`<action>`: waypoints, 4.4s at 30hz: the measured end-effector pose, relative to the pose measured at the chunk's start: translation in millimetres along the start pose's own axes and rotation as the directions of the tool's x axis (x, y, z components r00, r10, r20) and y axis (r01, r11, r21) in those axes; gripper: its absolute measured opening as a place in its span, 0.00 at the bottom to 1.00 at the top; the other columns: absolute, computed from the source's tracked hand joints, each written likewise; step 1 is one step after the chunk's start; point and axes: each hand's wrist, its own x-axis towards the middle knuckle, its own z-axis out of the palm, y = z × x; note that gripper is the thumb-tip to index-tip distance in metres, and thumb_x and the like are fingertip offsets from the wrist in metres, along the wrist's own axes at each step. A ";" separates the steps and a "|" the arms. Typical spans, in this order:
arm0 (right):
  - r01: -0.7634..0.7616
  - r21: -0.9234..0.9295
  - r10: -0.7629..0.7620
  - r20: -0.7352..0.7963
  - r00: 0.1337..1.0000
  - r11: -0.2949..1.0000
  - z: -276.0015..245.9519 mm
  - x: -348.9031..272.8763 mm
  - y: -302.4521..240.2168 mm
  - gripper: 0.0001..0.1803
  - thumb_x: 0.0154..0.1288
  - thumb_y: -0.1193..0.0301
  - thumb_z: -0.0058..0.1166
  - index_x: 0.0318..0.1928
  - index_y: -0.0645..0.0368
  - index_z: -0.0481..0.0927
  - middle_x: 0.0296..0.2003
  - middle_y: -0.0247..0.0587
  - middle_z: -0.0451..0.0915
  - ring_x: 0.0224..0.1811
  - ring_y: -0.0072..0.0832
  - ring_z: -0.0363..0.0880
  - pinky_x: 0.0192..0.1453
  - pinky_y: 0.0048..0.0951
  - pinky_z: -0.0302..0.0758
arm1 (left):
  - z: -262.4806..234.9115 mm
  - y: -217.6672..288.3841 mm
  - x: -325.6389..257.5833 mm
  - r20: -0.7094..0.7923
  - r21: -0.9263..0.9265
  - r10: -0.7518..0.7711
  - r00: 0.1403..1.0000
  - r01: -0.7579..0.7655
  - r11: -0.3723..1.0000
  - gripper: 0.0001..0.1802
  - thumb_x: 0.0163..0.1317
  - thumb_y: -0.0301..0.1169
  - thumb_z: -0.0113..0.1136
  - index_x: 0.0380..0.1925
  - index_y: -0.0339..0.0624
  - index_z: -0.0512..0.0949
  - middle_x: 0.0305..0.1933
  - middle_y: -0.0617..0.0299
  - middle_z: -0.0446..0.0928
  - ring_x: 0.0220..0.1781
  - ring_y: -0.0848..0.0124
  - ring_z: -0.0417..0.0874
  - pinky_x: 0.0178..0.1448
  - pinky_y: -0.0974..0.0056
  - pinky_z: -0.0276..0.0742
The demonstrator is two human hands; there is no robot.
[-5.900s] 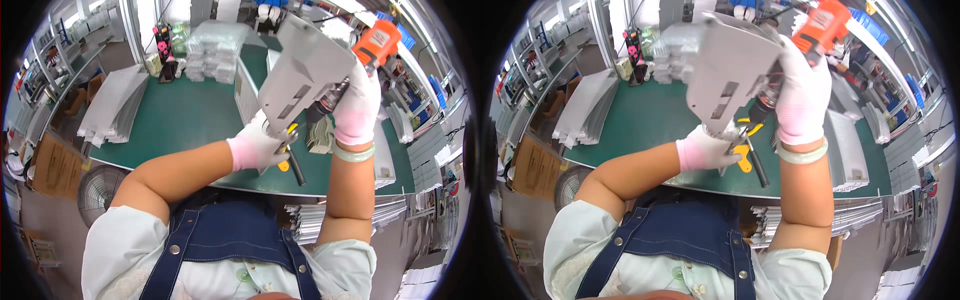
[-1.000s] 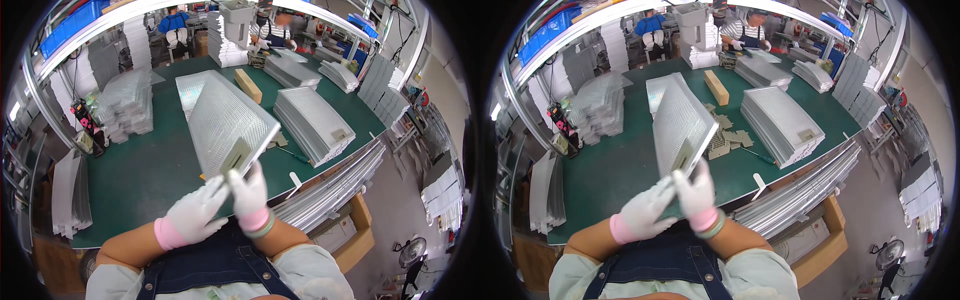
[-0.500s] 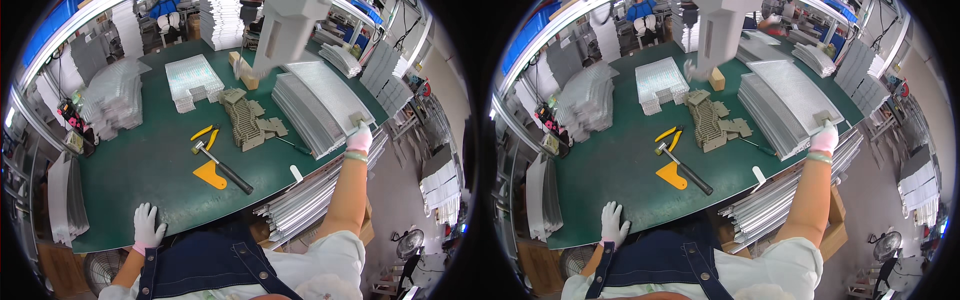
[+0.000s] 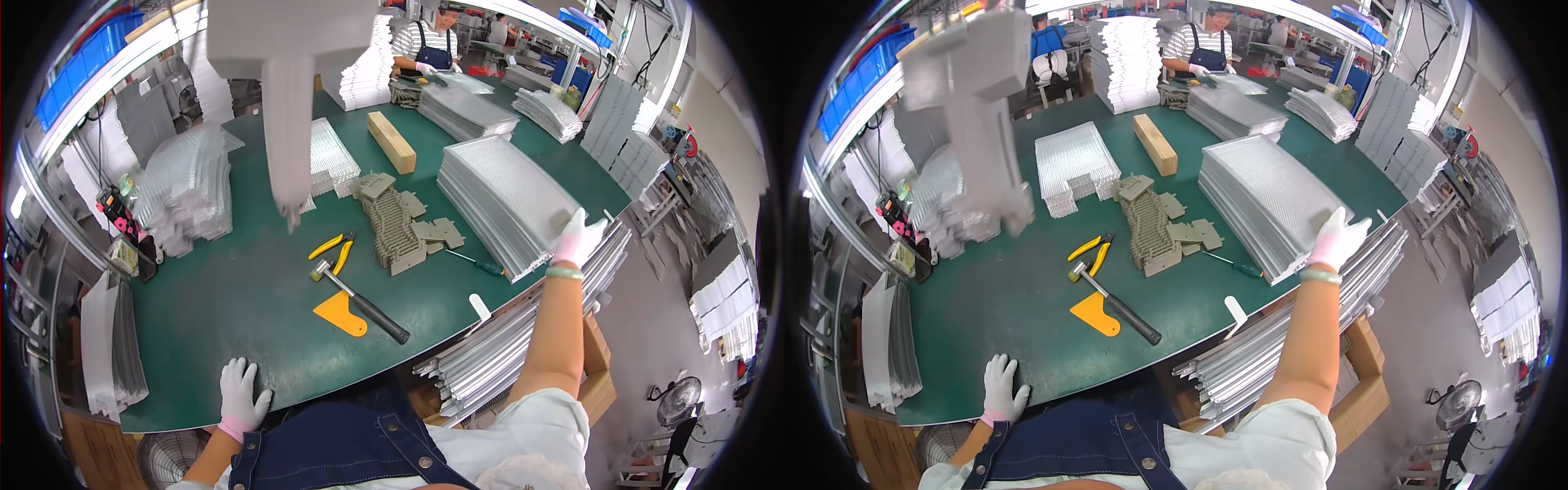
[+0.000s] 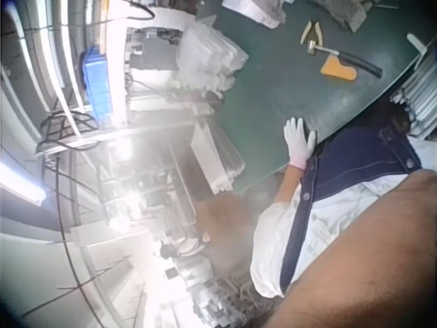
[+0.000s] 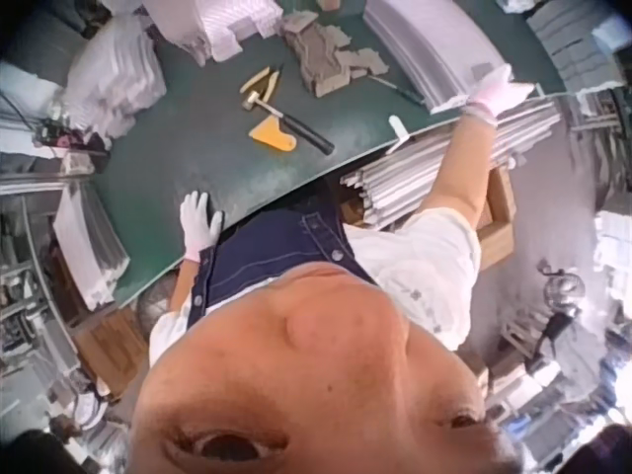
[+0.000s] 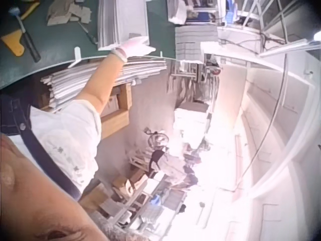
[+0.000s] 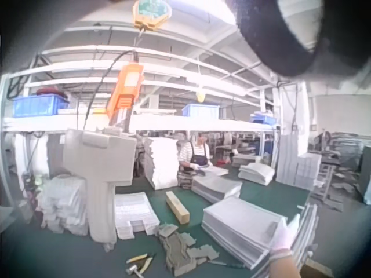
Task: The person assembles air filters by placing a mesh sheet onto a frame, inserting a plastic clip, and securing the mesh with metal strips. They use a hammer to tap the strips into place and then place the completed unit into a larger housing. The process is repeated for multiple units.
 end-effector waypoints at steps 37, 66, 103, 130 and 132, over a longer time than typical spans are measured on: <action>0.494 0.546 -0.724 0.614 0.314 0.677 -129.7 -310.5 -63.5 0.27 0.55 0.56 0.66 0.51 0.58 0.79 0.53 0.48 0.77 0.62 0.50 0.70 0.70 0.59 0.61 | 6.5 4.7 -3.7 -0.155 0.014 0.056 0.986 -0.054 0.998 0.26 0.54 0.32 0.65 0.53 0.33 0.74 0.61 0.43 0.73 0.68 0.43 0.69 0.75 0.39 0.57; 0.437 0.642 -0.758 0.629 0.169 0.630 -122.8 -299.3 -69.0 0.24 0.52 0.57 0.66 0.48 0.56 0.81 0.50 0.46 0.79 0.56 0.47 0.75 0.61 0.52 0.68 | -6.3 17.4 2.5 -0.182 0.002 0.041 0.982 -0.041 0.999 0.25 0.49 0.31 0.63 0.48 0.33 0.74 0.54 0.44 0.75 0.62 0.42 0.72 0.72 0.36 0.60; 0.625 0.537 -0.777 0.601 0.188 0.567 -128.0 -328.5 -65.9 0.21 0.54 0.71 0.58 0.51 0.64 0.77 0.51 0.57 0.78 0.57 0.58 0.74 0.66 0.56 0.68 | -223.8 -448.7 -195.2 -0.199 -0.040 -0.790 0.580 0.801 0.598 0.35 0.67 0.41 0.60 0.68 0.30 0.67 0.68 0.42 0.72 0.69 0.52 0.74 0.72 0.58 0.68; 0.564 0.470 -0.665 0.720 0.201 0.679 -128.0 -339.7 -57.1 0.18 0.64 0.75 0.53 0.54 0.68 0.80 0.50 0.56 0.82 0.53 0.52 0.80 0.64 0.45 0.73 | -287.0 -310.6 -169.1 0.078 0.120 -0.834 0.546 0.825 0.552 0.39 0.44 0.44 0.76 0.57 0.38 0.78 0.56 0.46 0.82 0.56 0.52 0.83 0.61 0.57 0.78; 0.580 0.482 -0.693 0.689 0.213 0.657 -126.9 -339.3 -50.3 0.19 0.60 0.75 0.54 0.53 0.66 0.79 0.49 0.57 0.80 0.52 0.54 0.79 0.62 0.48 0.73 | -289.9 -324.6 -180.3 0.029 0.080 -0.811 0.585 0.807 0.585 0.31 0.51 0.38 0.68 0.56 0.36 0.79 0.54 0.45 0.82 0.56 0.52 0.83 0.61 0.58 0.77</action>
